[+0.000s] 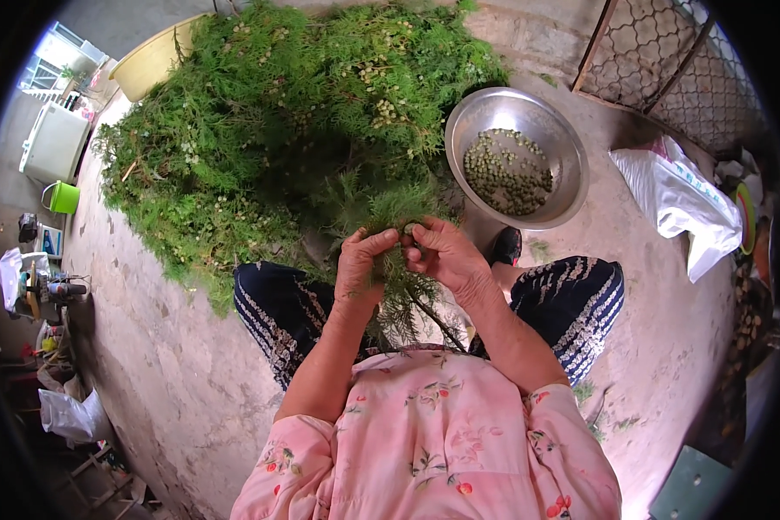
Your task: The person picks small green seeds from evergreen-like branches by hand and drops them into a metal bowl.
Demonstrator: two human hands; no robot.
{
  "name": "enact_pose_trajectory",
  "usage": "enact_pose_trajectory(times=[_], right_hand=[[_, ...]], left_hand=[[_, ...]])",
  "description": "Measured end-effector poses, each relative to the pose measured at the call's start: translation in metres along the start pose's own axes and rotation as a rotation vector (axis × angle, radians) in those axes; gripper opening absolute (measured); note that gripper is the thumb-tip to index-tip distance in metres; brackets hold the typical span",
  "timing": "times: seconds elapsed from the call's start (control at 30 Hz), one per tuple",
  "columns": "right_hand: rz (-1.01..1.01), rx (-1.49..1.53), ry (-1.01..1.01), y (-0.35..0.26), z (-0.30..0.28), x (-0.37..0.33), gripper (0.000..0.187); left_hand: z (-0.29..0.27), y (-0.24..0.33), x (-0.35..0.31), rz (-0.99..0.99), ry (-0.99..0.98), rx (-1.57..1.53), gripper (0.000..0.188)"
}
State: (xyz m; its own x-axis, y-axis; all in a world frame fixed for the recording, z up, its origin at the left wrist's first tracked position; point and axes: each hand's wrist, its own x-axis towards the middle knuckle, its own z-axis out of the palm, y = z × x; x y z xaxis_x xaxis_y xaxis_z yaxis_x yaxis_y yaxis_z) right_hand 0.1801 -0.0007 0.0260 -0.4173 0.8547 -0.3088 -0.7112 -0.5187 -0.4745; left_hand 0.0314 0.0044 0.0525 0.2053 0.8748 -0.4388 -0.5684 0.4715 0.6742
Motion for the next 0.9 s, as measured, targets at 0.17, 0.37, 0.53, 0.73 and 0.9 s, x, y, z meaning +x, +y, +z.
enact_pose_trajectory(times=[0.17, 0.37, 0.53, 0.73, 0.9], right_hand=[[-0.036, -0.03, 0.042, -0.01, 0.003, -0.004, 0.013], [-0.376, 0.216, 0.263, -0.048, -0.048, 0.01, 0.019], [-0.725, 0.17, 0.351, -0.101, -0.128, 0.014, 0.035], [-0.757, 0.159, 0.706, -0.126, -0.154, -0.01, 0.039], [-0.29, -0.917, 0.425, -0.046, -0.07, -0.036, 0.035]], left_hand=[[-0.003, 0.002, 0.006, 0.017, 0.039, -0.061, 0.013], [-0.014, 0.004, 0.014, 0.042, 0.144, -0.068, 0.012], [-0.04, 0.01, 0.028, 0.034, 0.088, -0.164, 0.01], [-0.02, 0.017, 0.021, 0.109, 0.174, -0.199, 0.012], [-0.013, 0.027, 0.018, 0.144, 0.16, -0.284, 0.015]])
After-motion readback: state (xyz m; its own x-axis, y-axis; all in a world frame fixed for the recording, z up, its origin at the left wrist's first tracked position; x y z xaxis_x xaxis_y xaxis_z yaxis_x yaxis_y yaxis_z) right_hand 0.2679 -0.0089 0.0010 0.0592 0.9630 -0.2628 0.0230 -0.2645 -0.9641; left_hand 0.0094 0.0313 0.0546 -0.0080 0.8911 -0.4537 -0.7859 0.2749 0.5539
